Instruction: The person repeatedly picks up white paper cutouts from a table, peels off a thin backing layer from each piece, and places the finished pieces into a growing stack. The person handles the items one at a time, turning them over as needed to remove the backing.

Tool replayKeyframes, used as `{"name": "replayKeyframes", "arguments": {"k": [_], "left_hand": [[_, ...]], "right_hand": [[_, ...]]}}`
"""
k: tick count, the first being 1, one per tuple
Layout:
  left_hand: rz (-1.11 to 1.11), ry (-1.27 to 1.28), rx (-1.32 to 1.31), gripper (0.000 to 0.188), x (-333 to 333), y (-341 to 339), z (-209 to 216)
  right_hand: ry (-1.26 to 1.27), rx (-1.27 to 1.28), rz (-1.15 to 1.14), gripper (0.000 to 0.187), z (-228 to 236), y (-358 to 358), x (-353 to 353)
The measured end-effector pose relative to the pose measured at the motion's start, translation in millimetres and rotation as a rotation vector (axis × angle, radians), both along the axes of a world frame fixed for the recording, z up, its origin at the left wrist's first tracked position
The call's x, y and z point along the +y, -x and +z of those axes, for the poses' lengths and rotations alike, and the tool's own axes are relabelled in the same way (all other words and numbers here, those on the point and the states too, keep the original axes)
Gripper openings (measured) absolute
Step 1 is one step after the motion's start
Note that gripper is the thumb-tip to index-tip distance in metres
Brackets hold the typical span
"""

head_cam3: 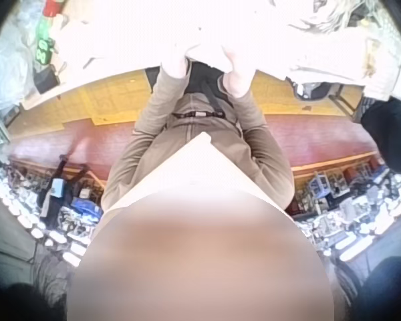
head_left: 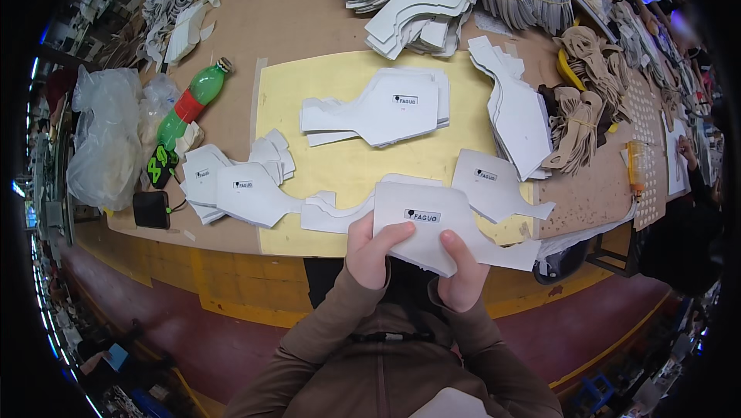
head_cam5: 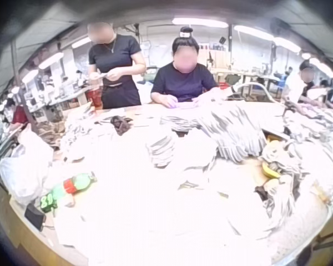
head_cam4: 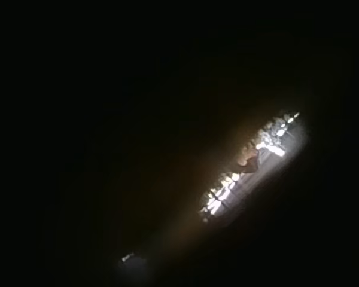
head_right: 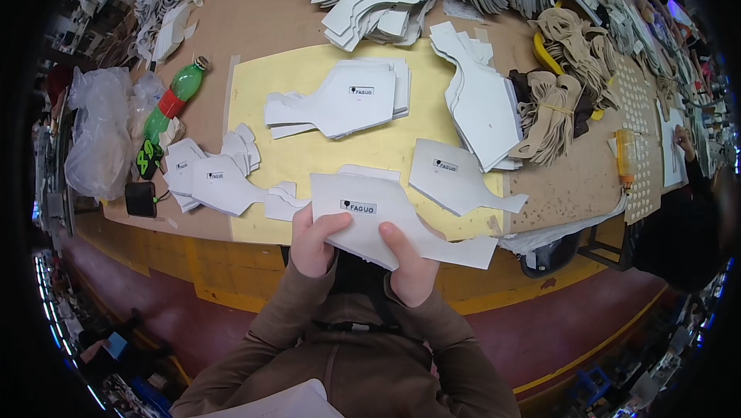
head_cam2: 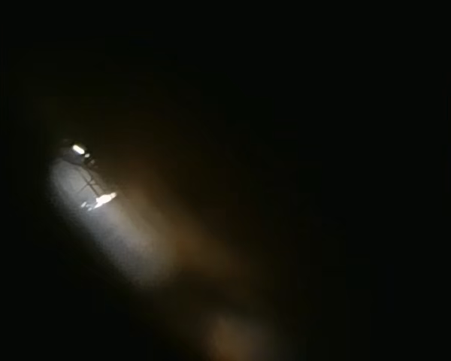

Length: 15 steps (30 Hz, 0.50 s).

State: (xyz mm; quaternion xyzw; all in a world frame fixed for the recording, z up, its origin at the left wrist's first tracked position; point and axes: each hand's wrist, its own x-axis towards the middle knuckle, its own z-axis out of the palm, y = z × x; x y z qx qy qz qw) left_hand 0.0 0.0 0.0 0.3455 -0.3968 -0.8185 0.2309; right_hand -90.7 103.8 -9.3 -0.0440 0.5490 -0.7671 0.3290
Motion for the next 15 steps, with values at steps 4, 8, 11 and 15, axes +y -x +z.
{"name": "replayKeyframes", "arguments": {"k": [4, 8, 11, 15], "left_hand": [[0.021, 0.022, 0.047, 0.027, -0.8, -0.4, -1.8], [0.029, 0.044, 0.021, 0.025, 0.3, -0.2, -2.0], [0.02, 0.069, -0.001, 0.025, -1.7, -0.9, -4.2], [0.08, 0.206, -0.028, 0.028, -35.1, -13.6, -6.5]], "right_hand": [[0.012, 0.054, 0.001, 0.038, 2.1, 0.7, -3.9], [0.028, 0.054, -0.022, 0.037, 1.5, 0.4, -6.3], [0.001, 0.031, -0.048, 0.036, -2.8, -1.6, -3.5], [-0.057, 0.301, 0.13, 0.027, -12.4, 10.1, 2.8]]}}
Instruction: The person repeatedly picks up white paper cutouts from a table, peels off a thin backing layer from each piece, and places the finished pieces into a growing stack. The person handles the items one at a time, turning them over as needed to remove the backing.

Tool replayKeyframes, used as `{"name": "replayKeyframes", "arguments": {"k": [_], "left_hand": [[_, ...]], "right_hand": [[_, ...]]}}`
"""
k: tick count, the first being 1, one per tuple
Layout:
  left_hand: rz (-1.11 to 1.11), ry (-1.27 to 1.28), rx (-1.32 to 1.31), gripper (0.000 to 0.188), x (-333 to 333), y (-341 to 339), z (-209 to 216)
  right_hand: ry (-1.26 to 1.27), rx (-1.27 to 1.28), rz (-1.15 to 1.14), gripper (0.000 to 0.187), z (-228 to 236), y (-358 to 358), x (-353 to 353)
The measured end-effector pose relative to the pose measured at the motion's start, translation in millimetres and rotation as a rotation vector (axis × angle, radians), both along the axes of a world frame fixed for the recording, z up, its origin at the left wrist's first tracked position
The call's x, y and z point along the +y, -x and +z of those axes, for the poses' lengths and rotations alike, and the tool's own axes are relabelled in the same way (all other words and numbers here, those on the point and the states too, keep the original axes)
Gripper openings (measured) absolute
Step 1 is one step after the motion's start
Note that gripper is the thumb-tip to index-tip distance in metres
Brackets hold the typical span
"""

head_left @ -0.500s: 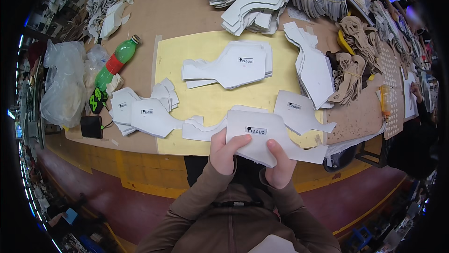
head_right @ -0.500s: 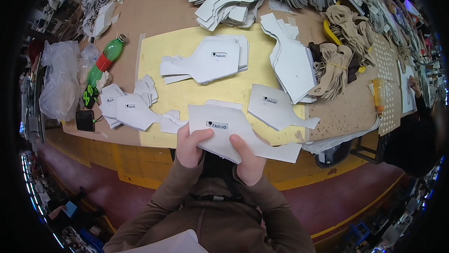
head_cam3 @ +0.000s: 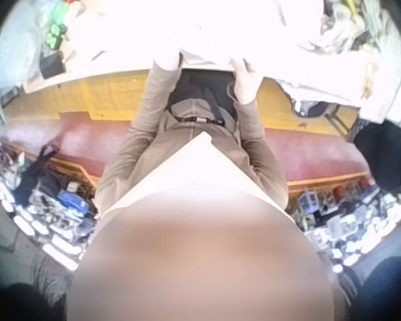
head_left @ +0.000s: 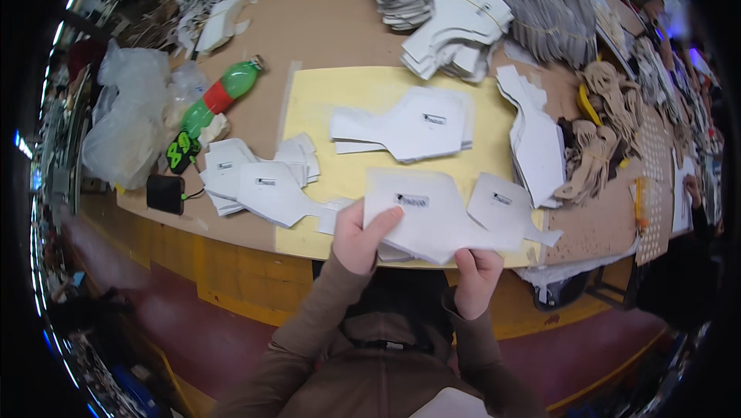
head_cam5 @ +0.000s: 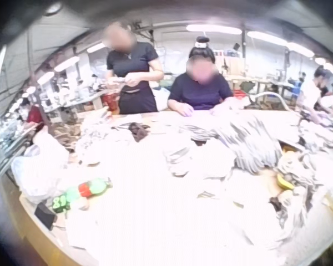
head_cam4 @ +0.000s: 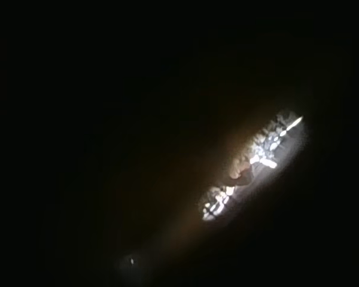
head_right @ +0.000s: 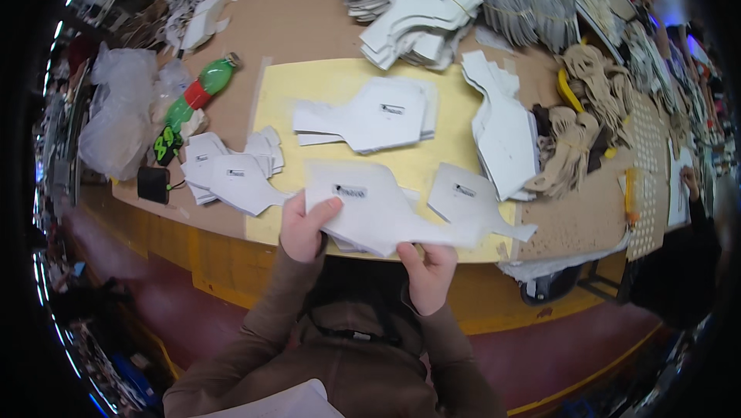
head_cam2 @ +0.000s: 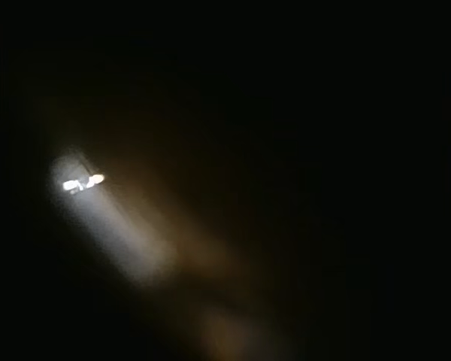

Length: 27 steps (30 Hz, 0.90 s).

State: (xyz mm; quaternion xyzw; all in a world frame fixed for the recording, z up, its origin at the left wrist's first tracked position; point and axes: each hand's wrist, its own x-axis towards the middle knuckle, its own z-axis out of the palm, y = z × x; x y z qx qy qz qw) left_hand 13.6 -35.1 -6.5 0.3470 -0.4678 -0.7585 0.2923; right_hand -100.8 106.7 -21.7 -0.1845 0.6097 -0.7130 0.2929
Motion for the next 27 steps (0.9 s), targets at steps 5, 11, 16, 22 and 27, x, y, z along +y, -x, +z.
{"name": "replayKeyframes", "arguments": {"k": [5, 11, 16, 22, 27], "left_hand": [[0.27, 0.25, 0.085, 0.038, -95.4, -20.2, -6.5], [0.385, 0.467, 0.021, 0.048, -201.2, -28.3, -46.3], [0.373, 0.695, -0.378, 0.065, -223.2, -45.4, -70.0], [0.357, 1.266, -0.687, 0.07, -149.8, -43.9, -40.4], [-0.222, 1.088, -0.602, 0.057, -34.1, -11.4, -34.9]], "right_hand": [[-0.218, 0.429, 0.145, 0.018, -17.8, 24.8, 6.4], [-0.237, 0.932, 0.146, 0.01, -37.6, 20.5, 1.1], [-0.283, 0.888, 0.091, 0.008, -38.7, 15.6, -5.3], [-0.291, 0.848, 0.03, 0.02, -37.3, 14.5, -7.8], [-0.41, 0.747, 0.094, 0.034, -35.9, 17.7, -8.0]]}}
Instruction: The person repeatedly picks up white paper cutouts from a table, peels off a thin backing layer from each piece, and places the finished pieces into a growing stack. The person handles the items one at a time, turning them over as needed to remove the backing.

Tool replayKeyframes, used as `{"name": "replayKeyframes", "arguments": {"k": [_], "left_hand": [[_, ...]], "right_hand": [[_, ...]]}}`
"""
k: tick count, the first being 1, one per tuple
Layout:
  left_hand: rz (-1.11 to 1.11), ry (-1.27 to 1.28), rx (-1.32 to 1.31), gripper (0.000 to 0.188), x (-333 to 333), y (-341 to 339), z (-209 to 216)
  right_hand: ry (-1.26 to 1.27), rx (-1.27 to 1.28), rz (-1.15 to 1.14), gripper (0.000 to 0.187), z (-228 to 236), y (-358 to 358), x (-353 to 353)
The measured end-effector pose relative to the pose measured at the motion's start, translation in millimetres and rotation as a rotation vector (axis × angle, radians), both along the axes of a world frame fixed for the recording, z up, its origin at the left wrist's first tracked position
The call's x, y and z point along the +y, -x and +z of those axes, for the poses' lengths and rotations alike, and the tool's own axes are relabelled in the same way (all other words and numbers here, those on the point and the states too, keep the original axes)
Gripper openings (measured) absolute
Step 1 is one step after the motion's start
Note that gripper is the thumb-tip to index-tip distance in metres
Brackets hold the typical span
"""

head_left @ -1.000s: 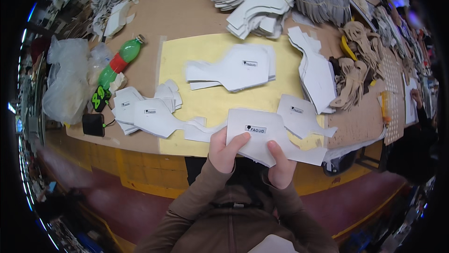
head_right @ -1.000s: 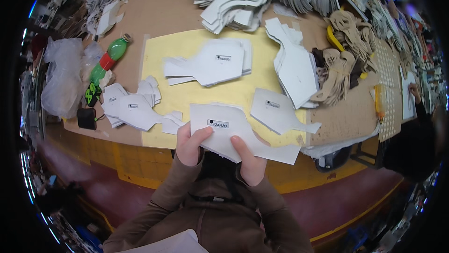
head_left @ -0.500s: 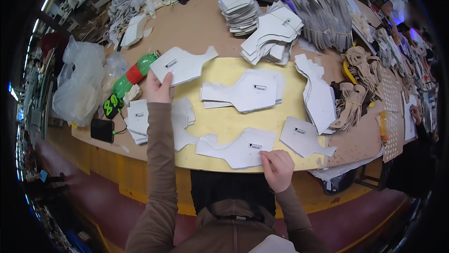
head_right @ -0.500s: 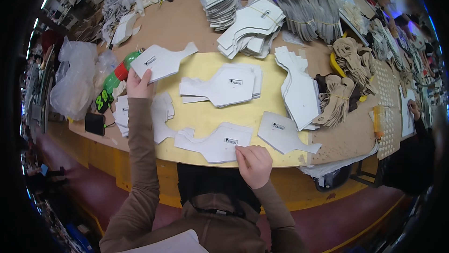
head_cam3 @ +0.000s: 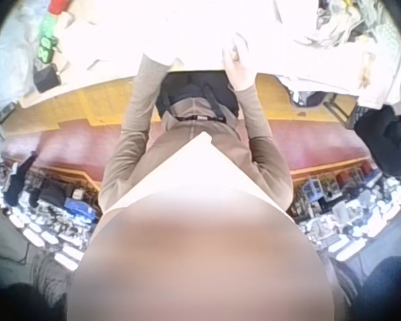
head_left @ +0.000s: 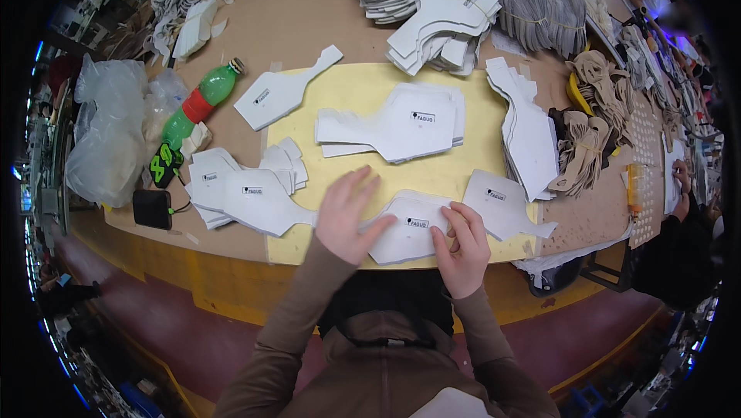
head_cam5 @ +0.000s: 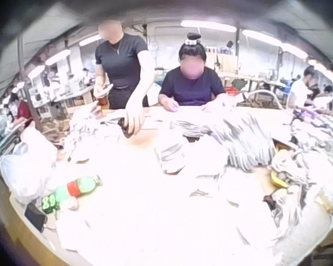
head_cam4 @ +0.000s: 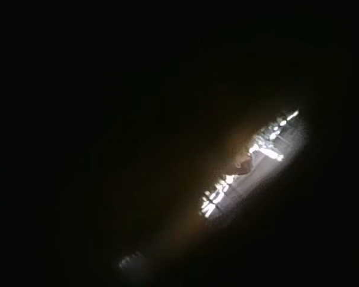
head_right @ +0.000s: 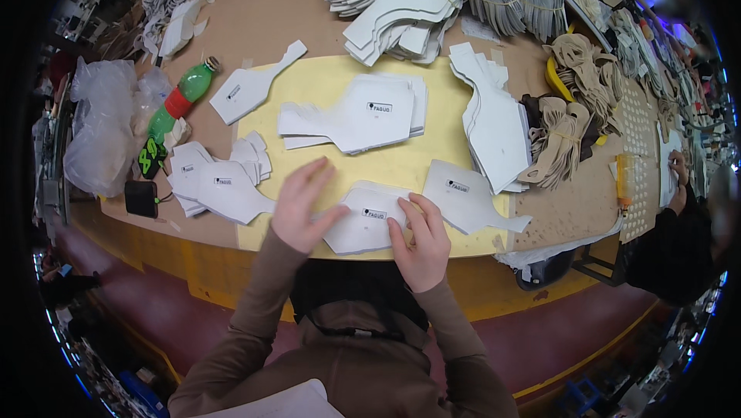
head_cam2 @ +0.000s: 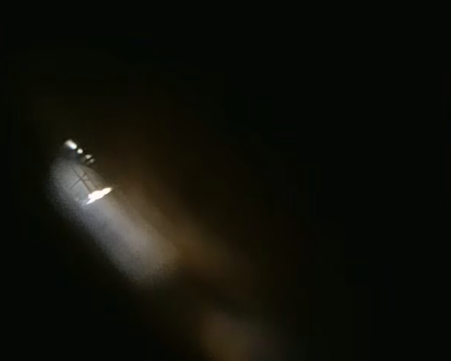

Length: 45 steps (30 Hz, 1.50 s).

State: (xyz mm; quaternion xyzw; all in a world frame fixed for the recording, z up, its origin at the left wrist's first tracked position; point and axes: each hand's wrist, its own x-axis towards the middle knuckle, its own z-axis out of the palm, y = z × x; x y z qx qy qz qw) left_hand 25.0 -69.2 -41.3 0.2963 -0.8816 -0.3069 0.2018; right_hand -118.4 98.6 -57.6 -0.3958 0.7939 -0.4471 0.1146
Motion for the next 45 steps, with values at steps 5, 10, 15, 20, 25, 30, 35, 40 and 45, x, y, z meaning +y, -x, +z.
{"name": "replayKeyframes", "arguments": {"k": [5, 10, 15, 20, 25, 30, 35, 40, 45], "left_hand": [[0.033, 0.055, -0.013, 0.061, 39.3, 7.6, -12.7], [0.014, -0.121, 0.044, 0.061, 40.5, 2.0, -17.0], [-0.002, -0.093, 0.069, 0.055, 43.4, 7.3, -14.0], [-0.024, -0.049, 0.122, 0.049, 42.4, 9.3, -4.9], [-0.059, 0.0, 0.146, 0.047, 40.7, 12.3, 11.0], [-0.031, -0.254, 0.122, 0.038, 36.9, 15.3, 23.9], [0.002, -0.323, 0.18, 0.036, 40.4, 18.4, 33.2], [0.042, -0.371, 0.221, 0.034, 46.5, 17.7, 44.3], [0.084, -0.466, 0.257, 0.037, 48.4, 16.5, 50.4]], "right_hand": [[-0.033, -0.026, 0.048, 0.041, 5.6, 4.2, -0.5], [-0.012, -0.138, 0.057, 0.043, 9.7, 7.3, -3.0], [-0.032, -0.217, 0.105, 0.03, 10.1, 15.7, -5.7], [0.097, -0.263, 0.109, 0.015, 13.3, 19.3, -4.1], [0.348, -0.636, -0.073, 0.01, 24.7, 12.4, 4.2], [0.402, -0.837, -0.088, 0.014, 33.7, 23.2, 3.1], [0.432, -0.938, -0.087, 0.026, 45.3, 20.8, 2.6], [0.378, -0.945, -0.069, 0.037, 56.5, 13.3, 13.2], [0.41, -0.938, 0.088, 0.059, 62.2, 12.4, 18.1]]}}
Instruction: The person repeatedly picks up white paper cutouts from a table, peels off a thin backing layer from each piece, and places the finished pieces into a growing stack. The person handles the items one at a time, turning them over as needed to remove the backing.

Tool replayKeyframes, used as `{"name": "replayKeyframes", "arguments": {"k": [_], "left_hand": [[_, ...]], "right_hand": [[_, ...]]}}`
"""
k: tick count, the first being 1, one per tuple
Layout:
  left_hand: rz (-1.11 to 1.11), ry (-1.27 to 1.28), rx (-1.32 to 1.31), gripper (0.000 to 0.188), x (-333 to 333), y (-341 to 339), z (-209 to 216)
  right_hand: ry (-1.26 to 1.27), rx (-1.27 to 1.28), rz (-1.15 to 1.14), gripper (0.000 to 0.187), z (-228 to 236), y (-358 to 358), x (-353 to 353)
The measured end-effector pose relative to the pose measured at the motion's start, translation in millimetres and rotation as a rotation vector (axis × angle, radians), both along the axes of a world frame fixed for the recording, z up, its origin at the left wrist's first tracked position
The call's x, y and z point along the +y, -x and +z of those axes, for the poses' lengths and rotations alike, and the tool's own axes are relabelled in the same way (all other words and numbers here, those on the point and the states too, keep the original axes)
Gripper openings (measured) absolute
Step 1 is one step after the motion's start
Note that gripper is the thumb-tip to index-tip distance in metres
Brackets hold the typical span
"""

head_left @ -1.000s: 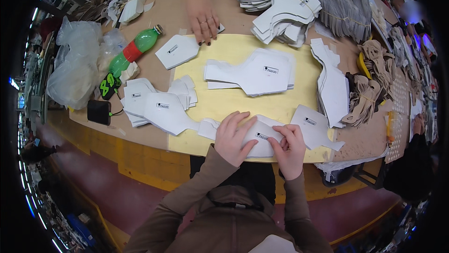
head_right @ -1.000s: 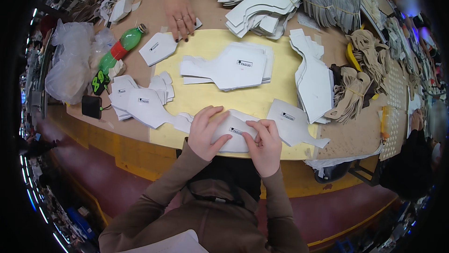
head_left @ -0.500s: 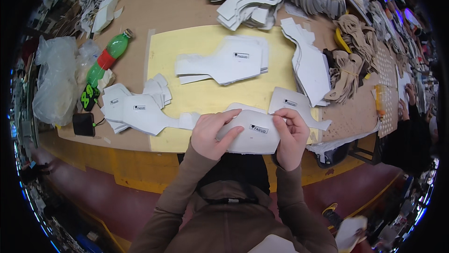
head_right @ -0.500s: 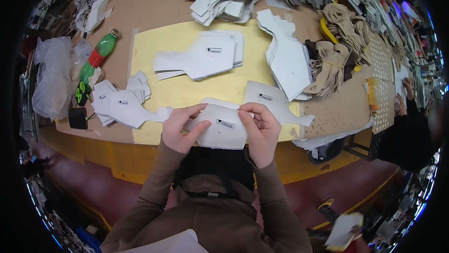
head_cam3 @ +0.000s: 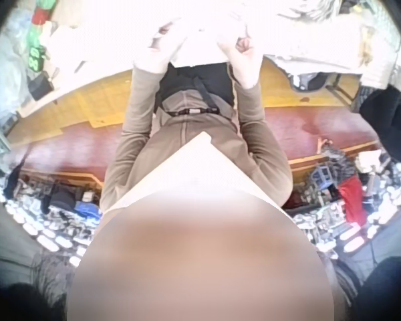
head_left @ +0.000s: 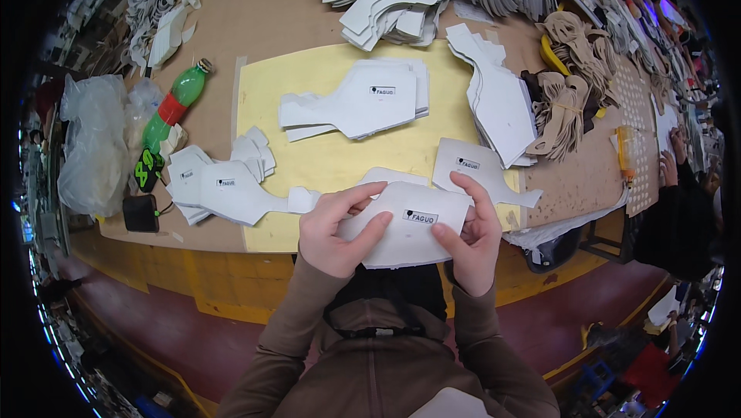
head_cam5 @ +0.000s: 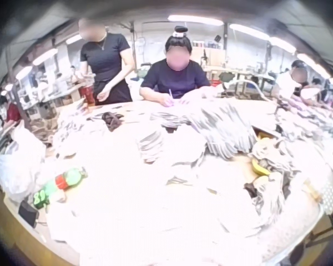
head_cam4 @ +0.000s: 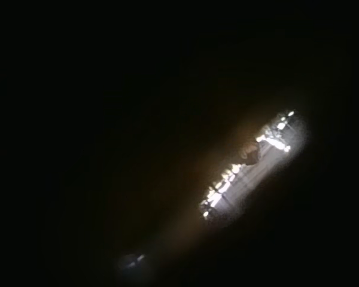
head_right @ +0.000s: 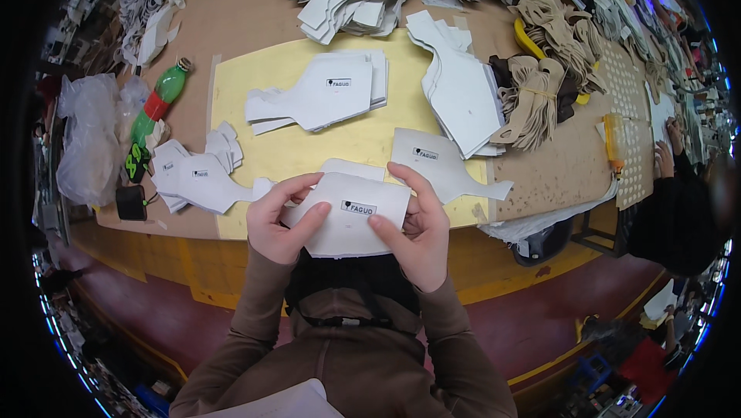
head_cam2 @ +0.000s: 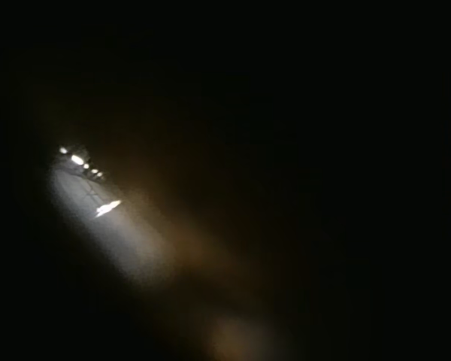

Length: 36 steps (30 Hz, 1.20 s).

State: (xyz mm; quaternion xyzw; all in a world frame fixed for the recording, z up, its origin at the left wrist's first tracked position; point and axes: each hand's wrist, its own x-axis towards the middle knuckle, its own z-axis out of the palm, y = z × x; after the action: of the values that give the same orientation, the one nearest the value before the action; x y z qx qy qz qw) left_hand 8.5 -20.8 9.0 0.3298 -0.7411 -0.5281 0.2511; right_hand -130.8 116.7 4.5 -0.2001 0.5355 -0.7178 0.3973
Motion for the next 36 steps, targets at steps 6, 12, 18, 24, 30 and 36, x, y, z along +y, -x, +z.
{"name": "replayKeyframes", "arguments": {"k": [6, 12, 18, 24, 30, 36], "left_hand": [[0.019, -0.138, 0.035, 0.037, -0.1, -3.8, 3.8], [0.02, -0.183, 0.063, 0.036, 0.4, -4.2, 4.6], [0.045, -0.178, 0.038, 0.036, 1.4, -6.3, -2.9], [-0.011, 0.187, -0.326, 0.041, -5.1, -1.3, -29.6], [-0.153, 0.684, -0.184, 0.043, 6.7, -13.9, -53.1], [-0.161, 0.665, -0.322, 0.044, 33.8, -6.6, -57.1]], "right_hand": [[0.054, 0.009, 0.06, 0.072, 4.3, -2.6, 2.5], [0.074, -0.088, 0.02, 0.069, 4.0, -5.9, -0.3], [0.01, -0.093, 0.019, 0.066, -0.3, -6.6, -3.8], [-0.36, 0.568, 0.01, 0.062, -23.5, -5.1, -15.6], [-0.392, 1.016, 0.037, 0.042, -44.8, -4.1, 2.6], [-0.308, 1.249, 0.109, 0.036, -58.3, 2.6, 3.0]]}}
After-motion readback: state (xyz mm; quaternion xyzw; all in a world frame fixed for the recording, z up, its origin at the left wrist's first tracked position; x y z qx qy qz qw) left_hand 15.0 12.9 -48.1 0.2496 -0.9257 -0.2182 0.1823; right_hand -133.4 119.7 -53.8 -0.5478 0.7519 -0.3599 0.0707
